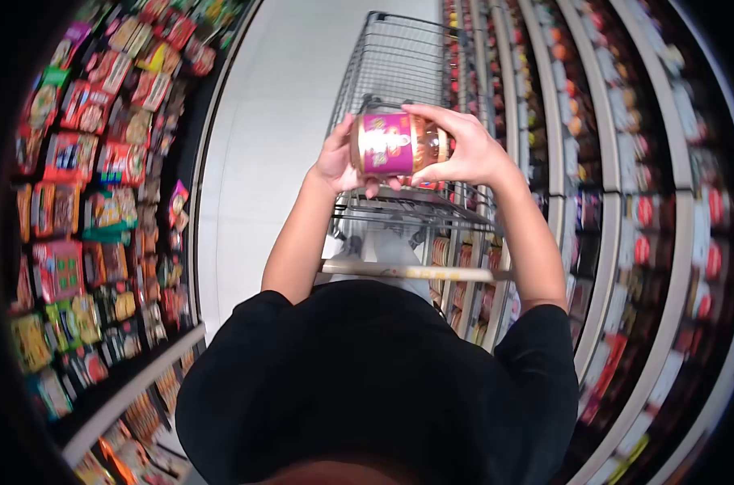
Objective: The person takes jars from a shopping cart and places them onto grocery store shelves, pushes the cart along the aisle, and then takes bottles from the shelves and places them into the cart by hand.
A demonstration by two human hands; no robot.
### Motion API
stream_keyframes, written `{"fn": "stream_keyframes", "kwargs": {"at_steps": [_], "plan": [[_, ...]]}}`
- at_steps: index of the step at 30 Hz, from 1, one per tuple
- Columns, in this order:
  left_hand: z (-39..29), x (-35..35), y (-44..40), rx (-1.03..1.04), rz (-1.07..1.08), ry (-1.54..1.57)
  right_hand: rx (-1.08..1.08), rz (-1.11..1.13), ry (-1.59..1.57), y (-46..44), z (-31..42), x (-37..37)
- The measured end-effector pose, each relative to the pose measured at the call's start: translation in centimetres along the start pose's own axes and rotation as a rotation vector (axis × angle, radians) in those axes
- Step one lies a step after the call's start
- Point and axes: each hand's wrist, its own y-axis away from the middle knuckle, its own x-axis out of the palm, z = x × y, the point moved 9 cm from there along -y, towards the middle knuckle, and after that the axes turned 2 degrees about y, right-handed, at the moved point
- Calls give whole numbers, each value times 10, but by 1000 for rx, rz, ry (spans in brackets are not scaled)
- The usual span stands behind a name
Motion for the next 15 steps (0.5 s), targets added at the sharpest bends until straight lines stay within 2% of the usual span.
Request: {"fn": "stream_keyframes", "kwargs": {"at_steps": [1, 2, 3, 5, 7, 9, 11, 13, 15], "plan": [[5, 31, -1, -3, 142, 4, -24, -7, 65, 12, 26, -6], [9, 53, -2, -17, 162, 8, -89, -57, 134, 26, 51, -12], [17, 69, -4, -48, 190, 2, -23, -47, 102, 40, 64, -15], [38, 98, -8, -124, 275, -84, -57, -134, 33, 75, 93, -21], [68, 138, -13, -116, 291, -113, -40, -217, -79, 118, 100, -24], [99, 167, -16, -139, 400, -202, 46, -393, -557, 161, 97, -14], [137, 196, -11, -304, 393, -226, -2, -556, -705, 196, 99, -10], [174, 205, -16, -381, 192, -230, 7, -771, -764, 231, 110, -2], [197, 216, -22, -285, 149, -386, 28, -986, -720, 270, 124, 4]]}}
